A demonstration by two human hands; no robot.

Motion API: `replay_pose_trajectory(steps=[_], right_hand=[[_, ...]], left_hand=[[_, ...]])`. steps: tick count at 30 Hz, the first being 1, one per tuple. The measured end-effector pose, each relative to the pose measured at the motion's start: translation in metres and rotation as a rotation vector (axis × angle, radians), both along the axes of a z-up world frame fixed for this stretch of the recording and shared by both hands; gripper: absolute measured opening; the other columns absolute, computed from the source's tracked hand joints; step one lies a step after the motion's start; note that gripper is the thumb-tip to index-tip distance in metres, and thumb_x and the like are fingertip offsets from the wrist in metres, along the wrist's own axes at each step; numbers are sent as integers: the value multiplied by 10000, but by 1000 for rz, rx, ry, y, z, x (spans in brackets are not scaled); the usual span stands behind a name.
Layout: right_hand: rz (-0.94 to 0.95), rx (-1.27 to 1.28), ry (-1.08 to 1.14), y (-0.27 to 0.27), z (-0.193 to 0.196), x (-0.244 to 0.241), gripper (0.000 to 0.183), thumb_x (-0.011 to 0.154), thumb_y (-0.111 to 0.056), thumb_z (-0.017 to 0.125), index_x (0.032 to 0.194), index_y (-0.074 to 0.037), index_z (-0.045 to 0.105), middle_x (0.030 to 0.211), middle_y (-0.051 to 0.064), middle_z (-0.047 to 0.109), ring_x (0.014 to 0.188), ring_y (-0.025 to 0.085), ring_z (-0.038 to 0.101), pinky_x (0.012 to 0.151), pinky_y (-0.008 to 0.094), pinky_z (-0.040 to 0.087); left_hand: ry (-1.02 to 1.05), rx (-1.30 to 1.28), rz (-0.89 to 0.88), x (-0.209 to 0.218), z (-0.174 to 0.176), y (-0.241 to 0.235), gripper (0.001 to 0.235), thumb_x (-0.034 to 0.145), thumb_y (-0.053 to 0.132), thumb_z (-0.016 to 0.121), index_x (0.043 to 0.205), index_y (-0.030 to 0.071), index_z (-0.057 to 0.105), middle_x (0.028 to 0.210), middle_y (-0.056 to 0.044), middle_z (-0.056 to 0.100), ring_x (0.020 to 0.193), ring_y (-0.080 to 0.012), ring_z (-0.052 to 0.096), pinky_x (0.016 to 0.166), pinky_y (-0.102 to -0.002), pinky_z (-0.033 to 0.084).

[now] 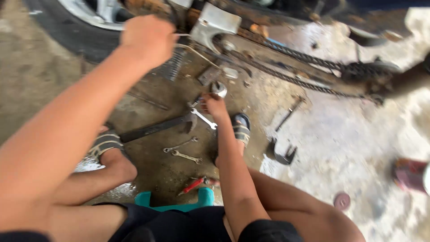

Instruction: The person is working on the rear wheel and chain area of a motorcycle. They use a hammer to tap on the brake pedal and a wrench to adjust components near the chain and sprocket.

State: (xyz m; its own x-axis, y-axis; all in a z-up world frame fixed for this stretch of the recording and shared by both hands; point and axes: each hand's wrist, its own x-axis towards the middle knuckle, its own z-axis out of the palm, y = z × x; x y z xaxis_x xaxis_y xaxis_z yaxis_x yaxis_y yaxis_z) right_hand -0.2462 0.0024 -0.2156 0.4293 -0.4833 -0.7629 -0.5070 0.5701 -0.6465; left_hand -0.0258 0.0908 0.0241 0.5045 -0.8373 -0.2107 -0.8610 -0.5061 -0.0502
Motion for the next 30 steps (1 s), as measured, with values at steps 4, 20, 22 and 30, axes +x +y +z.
replay_pose_trajectory(steps=[4, 20, 22, 30], right_hand=[[131, 11, 97, -4, 37, -28, 475, 976, -334, 580, 1368, -71, 624, 1124, 94, 684, 869, 256, 676, 840, 428, 565], [296, -458, 201, -5, 57, -115, 538, 926, -323, 628, 1320, 42, 624, 954, 148, 747, 838, 250, 768, 722, 350, 657], [373, -432, 196, 14, 45, -116, 560, 926, -318, 617, 1352, 45, 601, 992, 158, 746, 870, 260, 768, 754, 367, 657], [833, -525, 416, 88, 16, -107, 525, 937, -312, 655, 1396, -63, 604, 1366, 286, 600, 1292, 448, 588, 1082, 554, 515]], left_hand=[[-9, -369, -153, -33, -27, 81, 278, 1094, 217, 541, 841, 165, 640, 634, -65, 586, 519, -343, 575, 396, -447, 443], [311, -122, -8, -81, -156, 173, 408, 1109, 312, 426, 1462, 201, 597, 1140, -154, 735, 883, -311, 759, 695, -422, 628], [363, -86, 104, -77, -163, 188, 414, 1122, 330, 408, 1454, 209, 624, 1252, -167, 714, 1044, -343, 752, 803, -455, 643], [651, 26, 295, -53, -200, 226, 457, 1073, 193, 498, 1517, 106, 568, 1384, -206, 655, 1276, -411, 621, 980, -556, 592]])
